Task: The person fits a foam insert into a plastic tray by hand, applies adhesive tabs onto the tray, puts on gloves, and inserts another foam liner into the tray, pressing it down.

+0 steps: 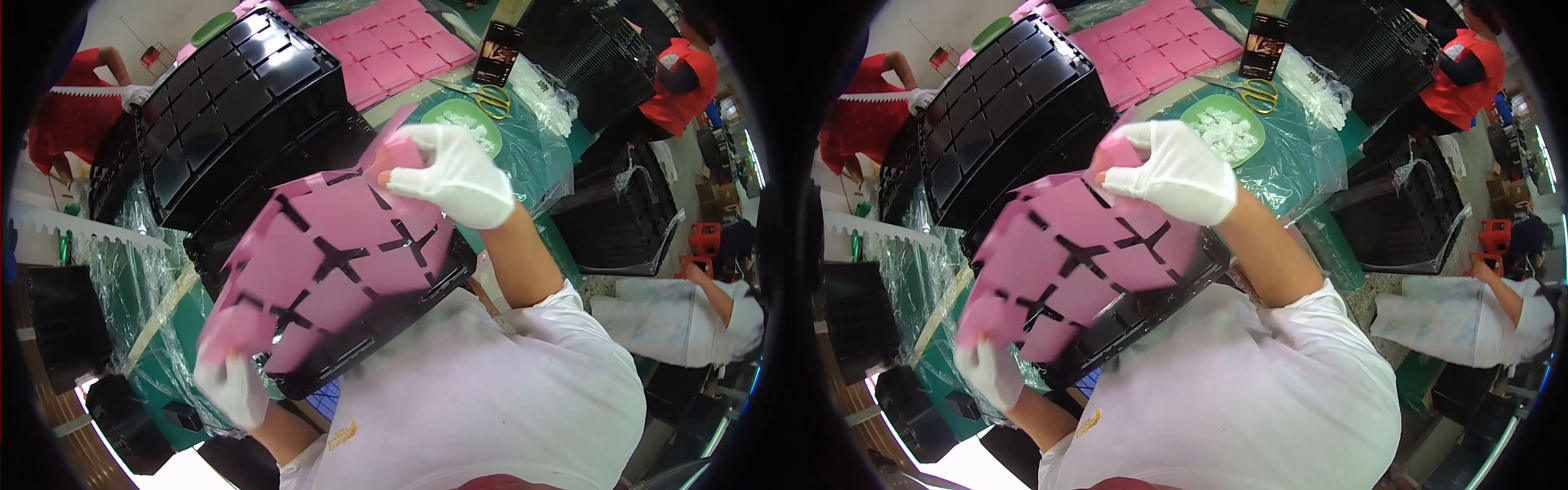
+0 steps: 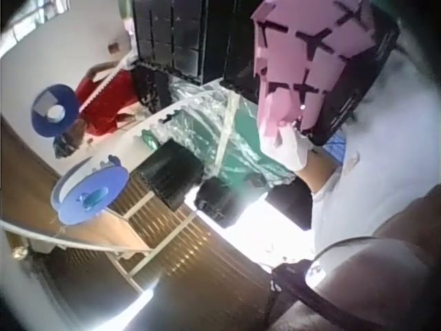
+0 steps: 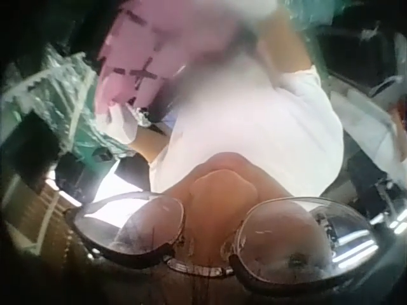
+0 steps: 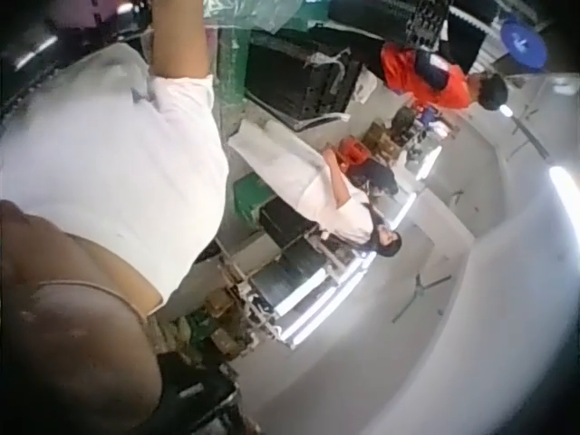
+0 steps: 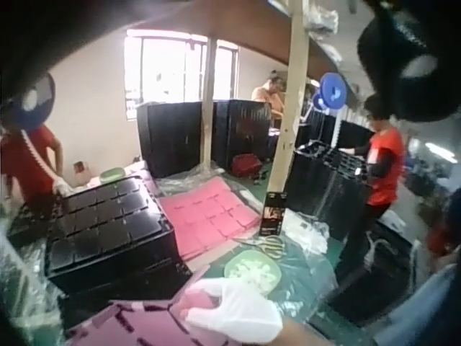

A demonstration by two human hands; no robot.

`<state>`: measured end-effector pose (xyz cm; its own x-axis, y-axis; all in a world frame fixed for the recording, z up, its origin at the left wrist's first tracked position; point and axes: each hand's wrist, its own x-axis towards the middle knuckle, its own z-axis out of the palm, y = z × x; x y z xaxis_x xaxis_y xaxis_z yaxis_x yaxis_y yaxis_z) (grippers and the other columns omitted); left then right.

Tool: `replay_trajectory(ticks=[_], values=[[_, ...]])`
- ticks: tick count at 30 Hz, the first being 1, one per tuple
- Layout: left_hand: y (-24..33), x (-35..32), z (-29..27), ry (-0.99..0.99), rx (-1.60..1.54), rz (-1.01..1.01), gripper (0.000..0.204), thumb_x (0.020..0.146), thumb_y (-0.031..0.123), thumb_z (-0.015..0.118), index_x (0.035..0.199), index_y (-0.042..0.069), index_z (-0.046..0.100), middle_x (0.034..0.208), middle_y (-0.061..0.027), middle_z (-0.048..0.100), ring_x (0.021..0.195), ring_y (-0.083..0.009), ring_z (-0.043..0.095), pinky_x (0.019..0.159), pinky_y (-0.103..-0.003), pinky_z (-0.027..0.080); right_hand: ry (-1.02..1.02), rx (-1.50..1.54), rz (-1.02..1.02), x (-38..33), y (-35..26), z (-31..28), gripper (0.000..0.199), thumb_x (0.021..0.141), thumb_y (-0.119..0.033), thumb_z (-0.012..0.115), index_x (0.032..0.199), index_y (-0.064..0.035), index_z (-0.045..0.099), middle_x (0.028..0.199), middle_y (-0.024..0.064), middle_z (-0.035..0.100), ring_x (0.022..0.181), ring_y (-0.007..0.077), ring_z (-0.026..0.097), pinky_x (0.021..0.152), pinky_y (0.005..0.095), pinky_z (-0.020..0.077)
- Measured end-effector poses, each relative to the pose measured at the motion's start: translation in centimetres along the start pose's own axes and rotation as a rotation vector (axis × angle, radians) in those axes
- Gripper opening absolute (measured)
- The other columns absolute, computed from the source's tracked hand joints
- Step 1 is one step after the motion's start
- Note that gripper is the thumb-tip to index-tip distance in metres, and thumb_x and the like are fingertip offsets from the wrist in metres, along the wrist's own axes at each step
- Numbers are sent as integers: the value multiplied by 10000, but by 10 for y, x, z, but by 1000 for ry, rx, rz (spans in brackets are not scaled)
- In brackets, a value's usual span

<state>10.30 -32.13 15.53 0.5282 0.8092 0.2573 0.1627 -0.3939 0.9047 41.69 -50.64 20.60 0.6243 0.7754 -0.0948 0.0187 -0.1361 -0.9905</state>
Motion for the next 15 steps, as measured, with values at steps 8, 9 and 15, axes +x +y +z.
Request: replay_trajectory(ticks=[8, 9, 15], values=[[21, -23, -27, 318, -70, 68, 466, 936, 315, 565, 976, -147, 622, 1112, -233, 630, 922, -240, 646, 808, -296, 528, 33, 6, -334, -33, -45, -6, 202, 814, -42, 724, 1001, 21, 682, 802, 10, 668, 704, 63, 596, 642, 231, 487], [19, -15, -15, -3, -308, 293, 445, 949, 303, 570, 919, -140, 601, 1020, -174, 620, 868, -179, 612, 773, -259, 498, 49, 135, -216, -28, -36, -3, 201, 831, -40, 706, 1021, 23, 685, 817, 12, 675, 714, 60, 589, 647, 233, 492], [0, -4, 12, -116, 86, -184, 151, 878, 62, 663, 851, -84, 636, 975, -110, 631, 870, -164, 563, 773, -304, 413, 101, -151, 90, 10, 19, 12, 163, 845, -116, 659, 939, 10, 701, 756, 2, 656, 642, 72, 563, 613, 244, 469]])
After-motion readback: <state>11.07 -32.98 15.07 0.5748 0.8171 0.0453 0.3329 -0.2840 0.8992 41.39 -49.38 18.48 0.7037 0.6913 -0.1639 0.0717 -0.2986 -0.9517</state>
